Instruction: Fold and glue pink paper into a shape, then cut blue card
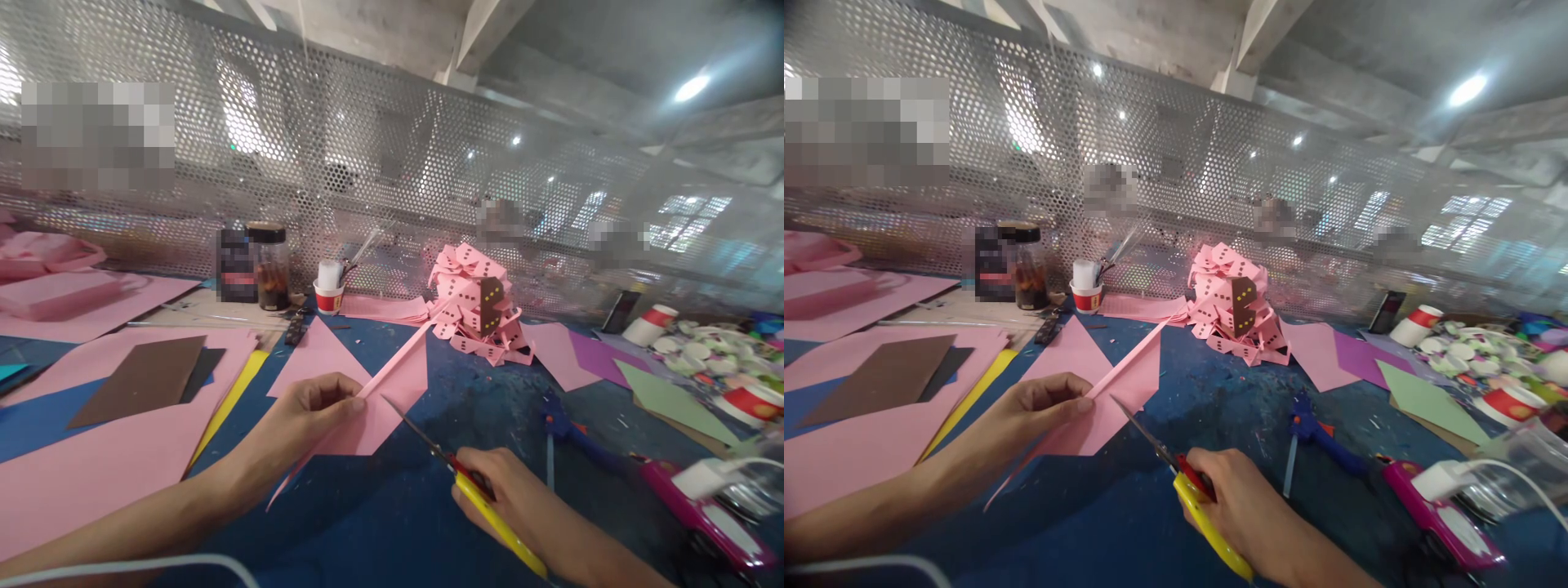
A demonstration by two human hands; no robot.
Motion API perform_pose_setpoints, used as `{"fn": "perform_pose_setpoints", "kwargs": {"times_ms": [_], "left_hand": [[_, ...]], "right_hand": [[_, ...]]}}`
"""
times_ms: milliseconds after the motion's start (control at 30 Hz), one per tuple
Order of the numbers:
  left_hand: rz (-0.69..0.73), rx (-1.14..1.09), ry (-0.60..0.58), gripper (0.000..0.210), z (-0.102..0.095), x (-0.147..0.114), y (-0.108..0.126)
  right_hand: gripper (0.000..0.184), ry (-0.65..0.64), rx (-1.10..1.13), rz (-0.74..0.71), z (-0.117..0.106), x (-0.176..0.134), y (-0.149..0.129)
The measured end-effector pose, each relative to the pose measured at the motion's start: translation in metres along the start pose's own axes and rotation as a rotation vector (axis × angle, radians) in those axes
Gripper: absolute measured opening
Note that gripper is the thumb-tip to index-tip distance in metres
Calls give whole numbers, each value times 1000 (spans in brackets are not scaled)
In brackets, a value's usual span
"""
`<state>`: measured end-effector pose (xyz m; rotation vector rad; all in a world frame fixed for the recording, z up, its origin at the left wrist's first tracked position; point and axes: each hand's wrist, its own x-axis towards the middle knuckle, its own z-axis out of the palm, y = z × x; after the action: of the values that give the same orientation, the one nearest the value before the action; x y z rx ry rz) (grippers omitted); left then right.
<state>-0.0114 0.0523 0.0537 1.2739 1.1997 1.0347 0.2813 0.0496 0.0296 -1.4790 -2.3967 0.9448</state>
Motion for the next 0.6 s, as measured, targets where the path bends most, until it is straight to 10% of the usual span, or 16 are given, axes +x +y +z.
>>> {"fn": "perform_pose_setpoints", "kwargs": {"times_ms": [600], "left_hand": [[-13, 22, 14, 31, 1, -2, 2]], "right_hand": [[18, 14, -36, -4, -1, 1, 2]]}}
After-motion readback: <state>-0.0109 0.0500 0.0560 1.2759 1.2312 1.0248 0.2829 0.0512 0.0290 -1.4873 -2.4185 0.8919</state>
